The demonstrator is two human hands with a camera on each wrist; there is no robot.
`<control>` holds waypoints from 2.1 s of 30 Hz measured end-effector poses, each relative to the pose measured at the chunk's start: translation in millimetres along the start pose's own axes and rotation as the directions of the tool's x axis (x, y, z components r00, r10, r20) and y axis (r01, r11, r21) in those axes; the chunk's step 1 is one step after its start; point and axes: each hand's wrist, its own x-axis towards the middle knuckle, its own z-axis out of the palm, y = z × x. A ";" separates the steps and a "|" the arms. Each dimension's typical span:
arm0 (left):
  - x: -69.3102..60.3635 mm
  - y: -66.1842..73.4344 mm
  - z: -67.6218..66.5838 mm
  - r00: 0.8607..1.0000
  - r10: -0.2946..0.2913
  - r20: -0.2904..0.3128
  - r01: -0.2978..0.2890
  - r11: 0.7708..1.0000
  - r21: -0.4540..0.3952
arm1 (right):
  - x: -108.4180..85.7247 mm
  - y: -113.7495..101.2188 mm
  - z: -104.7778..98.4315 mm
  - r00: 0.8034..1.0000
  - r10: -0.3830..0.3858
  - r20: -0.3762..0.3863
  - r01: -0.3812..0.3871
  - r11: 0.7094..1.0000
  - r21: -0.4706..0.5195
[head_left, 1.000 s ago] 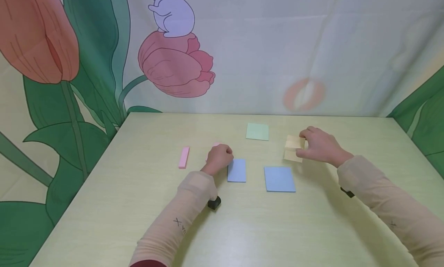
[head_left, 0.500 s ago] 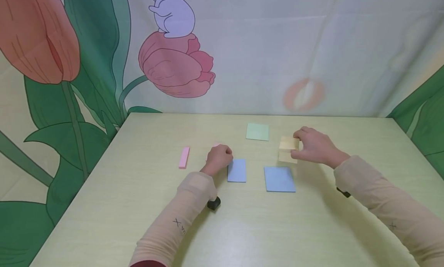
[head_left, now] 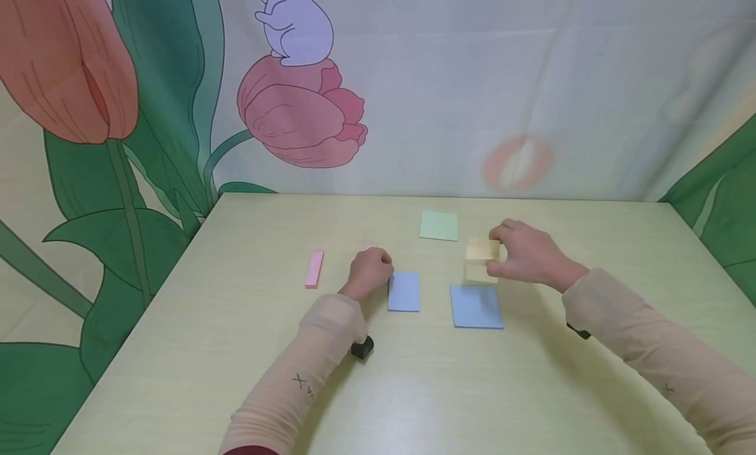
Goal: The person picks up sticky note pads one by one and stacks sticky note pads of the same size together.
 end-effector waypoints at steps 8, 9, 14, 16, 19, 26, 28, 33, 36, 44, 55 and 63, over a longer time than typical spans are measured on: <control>-0.3 -0.3 -0.9 1.000 0.008 -0.004 -0.008 1.000 0.010 | -0.5 -10.0 0.7 0.998 -0.033 -0.045 0.033 0.999 0.005; -0.5 -0.3 -0.9 1.000 0.008 -0.003 -0.008 1.000 0.012 | -0.6 -11.3 0.9 0.998 -0.039 -0.051 0.039 0.999 0.006; -1.6 -0.4 -1.5 1.000 0.003 0.002 -0.003 1.000 0.022 | 0.9 -15.7 3.2 0.998 -0.056 -0.043 0.056 0.998 0.011; -1.9 -0.5 -1.8 1.000 0.003 0.002 -0.003 1.000 0.024 | 1.5 -17.7 3.3 0.998 -0.061 -0.031 0.061 0.998 0.011; -2.0 -0.7 -1.8 1.000 0.000 0.002 0.000 1.000 0.028 | 2.1 -21.3 3.3 0.997 -0.068 -0.023 0.068 0.998 0.002; -1.9 -1.4 -1.5 1.000 0.003 -0.003 -0.003 0.999 0.033 | 1.5 -31.6 1.2 0.992 -0.114 -0.049 0.115 0.993 0.013; -1.8 -1.8 -1.5 1.000 0.010 -0.005 -0.010 1.000 0.028 | 2.1 -34.3 2.0 0.992 -0.117 -0.047 0.118 0.993 0.019; -1.4 -2.8 -1.2 1.000 0.018 -0.008 -0.018 1.000 0.025 | 3.4 -41.9 5.4 0.992 -0.120 -0.033 0.121 0.992 0.031; -1.4 -3.3 -1.3 1.000 0.021 -0.005 -0.020 0.999 0.025 | 4.0 -47.0 6.1 0.991 -0.128 -0.028 0.129 0.991 0.038; -2.1 -3.2 -2.6 1.000 0.020 -0.005 -0.020 1.000 0.023 | 5.8 -57.7 7.7 0.987 -0.156 -0.038 0.157 0.987 0.038; -2.6 -2.4 -3.2 1.000 0.020 -0.002 -0.020 0.999 0.028 | 9.1 -68.2 13.1 0.981 -0.185 -0.052 0.187 0.981 0.048; -3.4 -3.8 -2.6 1.000 0.026 0.000 -0.026 0.999 0.029 | 11.7 -75.3 17.9 0.980 -0.191 -0.051 0.194 0.979 0.066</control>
